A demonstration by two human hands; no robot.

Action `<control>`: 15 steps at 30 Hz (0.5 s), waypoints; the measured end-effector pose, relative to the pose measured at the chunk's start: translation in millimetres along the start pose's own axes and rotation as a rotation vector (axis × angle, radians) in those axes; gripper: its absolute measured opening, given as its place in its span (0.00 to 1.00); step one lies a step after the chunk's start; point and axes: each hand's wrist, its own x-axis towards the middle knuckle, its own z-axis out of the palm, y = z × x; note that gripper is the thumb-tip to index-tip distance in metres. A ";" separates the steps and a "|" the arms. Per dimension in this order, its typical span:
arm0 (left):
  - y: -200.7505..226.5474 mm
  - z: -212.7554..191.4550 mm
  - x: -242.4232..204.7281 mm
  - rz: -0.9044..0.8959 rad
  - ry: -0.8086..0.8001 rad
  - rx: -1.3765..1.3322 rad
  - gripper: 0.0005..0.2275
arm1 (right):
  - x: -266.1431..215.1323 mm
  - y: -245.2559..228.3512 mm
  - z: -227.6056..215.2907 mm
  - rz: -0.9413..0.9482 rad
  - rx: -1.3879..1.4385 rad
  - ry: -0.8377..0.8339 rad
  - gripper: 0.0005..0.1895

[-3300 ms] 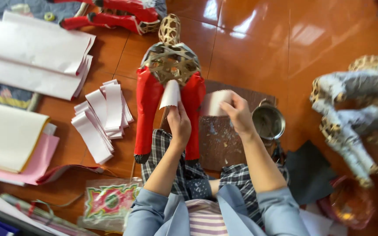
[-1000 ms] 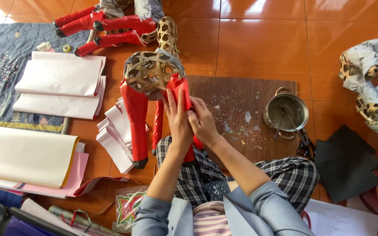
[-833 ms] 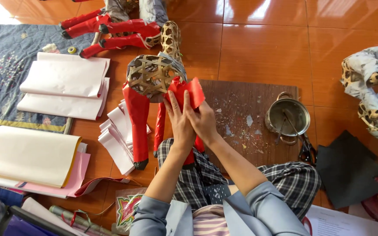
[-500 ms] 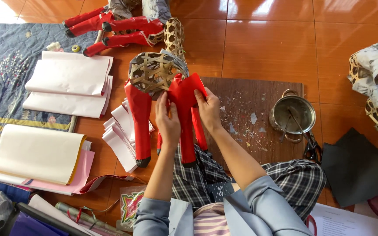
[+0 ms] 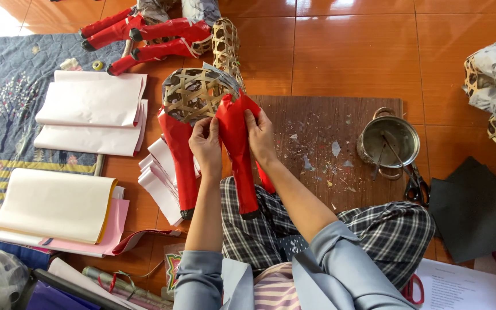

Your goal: The person is applying strips of colored paper onto a giraffe-shaped frame using glue and a brush.

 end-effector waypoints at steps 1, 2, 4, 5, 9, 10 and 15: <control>0.4 -0.9 1.0 0.002 -0.001 0.001 0.11 | 1.6 6.5 2.6 -0.001 0.002 0.001 0.18; 1.0 -1.9 1.8 -0.037 -0.012 -0.049 0.11 | 3.1 12.9 5.2 0.000 0.019 0.029 0.17; 0.6 -3.2 3.4 -0.073 -0.025 -0.100 0.11 | 10.6 36.7 7.6 -0.004 0.037 0.059 0.16; -0.9 -3.8 3.2 -0.113 -0.035 -0.130 0.11 | 15.7 54.7 7.0 0.028 0.008 0.106 0.14; -18.6 -9.8 10.8 -0.188 -0.077 -0.243 0.11 | 26.0 79.8 9.7 0.277 0.347 0.117 0.10; -16.9 -9.8 10.7 -0.185 -0.080 -0.246 0.11 | 26.0 77.8 8.9 0.271 0.347 0.117 0.10; -12.9 -9.7 9.2 -0.242 -0.092 -0.296 0.11 | 15.1 11.5 9.1 -0.185 -0.338 0.229 0.10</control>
